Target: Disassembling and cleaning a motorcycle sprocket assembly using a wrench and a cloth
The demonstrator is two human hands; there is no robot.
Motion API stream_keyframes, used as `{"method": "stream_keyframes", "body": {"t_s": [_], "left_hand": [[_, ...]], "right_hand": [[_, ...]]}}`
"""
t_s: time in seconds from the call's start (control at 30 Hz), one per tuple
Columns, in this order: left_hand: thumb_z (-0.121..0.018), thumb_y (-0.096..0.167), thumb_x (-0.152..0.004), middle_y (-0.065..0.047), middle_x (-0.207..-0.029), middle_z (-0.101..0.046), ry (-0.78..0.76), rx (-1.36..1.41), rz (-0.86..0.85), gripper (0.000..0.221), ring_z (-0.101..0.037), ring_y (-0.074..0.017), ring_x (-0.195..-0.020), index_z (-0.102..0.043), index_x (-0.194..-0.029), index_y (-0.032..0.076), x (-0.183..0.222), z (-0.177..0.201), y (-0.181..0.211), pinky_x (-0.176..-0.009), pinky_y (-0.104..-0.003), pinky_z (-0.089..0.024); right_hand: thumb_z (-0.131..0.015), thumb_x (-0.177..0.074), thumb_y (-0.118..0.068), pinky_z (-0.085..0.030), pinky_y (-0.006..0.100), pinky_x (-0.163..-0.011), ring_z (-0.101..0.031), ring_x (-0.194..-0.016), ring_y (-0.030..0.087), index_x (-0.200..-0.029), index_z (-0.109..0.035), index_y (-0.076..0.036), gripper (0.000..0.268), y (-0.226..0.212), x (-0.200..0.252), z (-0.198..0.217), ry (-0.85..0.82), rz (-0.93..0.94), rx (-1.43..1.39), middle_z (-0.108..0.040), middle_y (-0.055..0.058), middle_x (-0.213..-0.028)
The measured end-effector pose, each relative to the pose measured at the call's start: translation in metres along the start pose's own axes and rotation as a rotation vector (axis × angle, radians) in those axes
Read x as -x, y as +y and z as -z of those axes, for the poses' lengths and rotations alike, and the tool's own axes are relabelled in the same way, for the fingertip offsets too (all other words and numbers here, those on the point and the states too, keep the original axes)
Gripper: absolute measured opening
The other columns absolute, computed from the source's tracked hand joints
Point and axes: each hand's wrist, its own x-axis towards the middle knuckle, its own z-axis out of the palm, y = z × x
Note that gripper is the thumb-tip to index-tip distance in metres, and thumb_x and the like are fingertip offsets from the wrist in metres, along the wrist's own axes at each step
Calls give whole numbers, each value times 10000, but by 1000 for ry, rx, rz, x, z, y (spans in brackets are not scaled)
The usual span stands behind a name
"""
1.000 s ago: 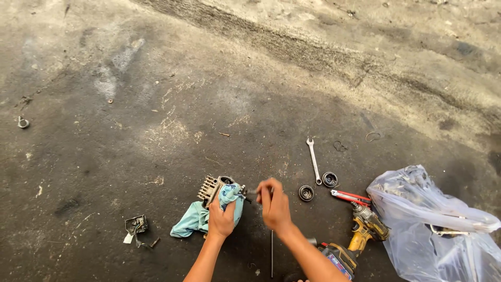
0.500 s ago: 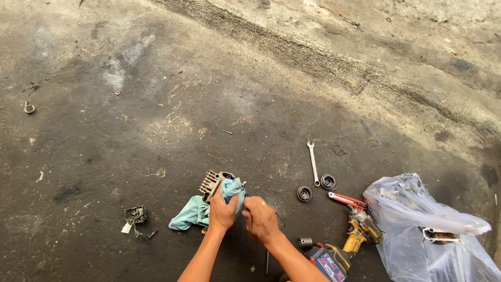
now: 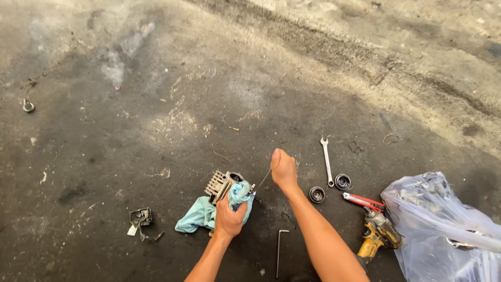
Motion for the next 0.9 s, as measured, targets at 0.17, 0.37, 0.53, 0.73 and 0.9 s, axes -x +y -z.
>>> {"method": "stream_keyframes", "body": {"t_s": [0.17, 0.37, 0.53, 0.73, 0.9], "left_hand": [[-630, 208, -760, -64, -866, -818, -104, -17, 1, 347, -706, -207, -726, -769, -1052, 81, -5, -2, -5, -695, -331, -590], [-657, 205, -801, -85, -915, -815, 10, 44, 13, 297, -727, -234, -794, -734, -1024, 25, -4, 12, 0, -748, -328, -565], [-686, 246, -810, -75, -945, -812, 5, 33, 14, 320, -723, -225, -825, -729, -1048, 36, -3, 8, 1, -777, -331, -555], [-747, 239, -792, -45, -933, -781, -65, -6, 102, 294, -694, -190, -830, -722, -1024, 59, -7, 14, 11, -808, -308, -551], [-816, 232, -664, -59, -1075, -786, -217, -293, 283, 628, -741, -257, -971, -659, -1261, 115, -7, 15, 28, -856, -325, -564]], "right_hand": [[-391, -1066, -383, -345, 319, -412, -462, -421, 186, -798, -575, -49, 466, 45, 10, -30, -132, -666, -427, -611, 102, -588], [-387, -1112, -368, -312, 278, -368, -439, -421, 133, -930, -543, -64, 387, 16, 0, 34, 121, -688, -614, -586, 77, -638], [-443, -1097, -252, -369, 267, -439, -502, -522, 117, -1065, -549, -56, 225, -42, 59, 80, 70, -454, -722, -605, 67, -745], [-510, -1038, -126, -511, 253, -524, -614, -607, 117, -1087, -649, -21, 181, -52, 128, 82, 18, -56, -510, -691, 47, -812], [-441, -1029, -58, -576, 360, -811, -679, -997, 300, -1484, -424, 57, 469, -42, 129, 115, 24, -562, -985, -606, 254, -1379]]}}
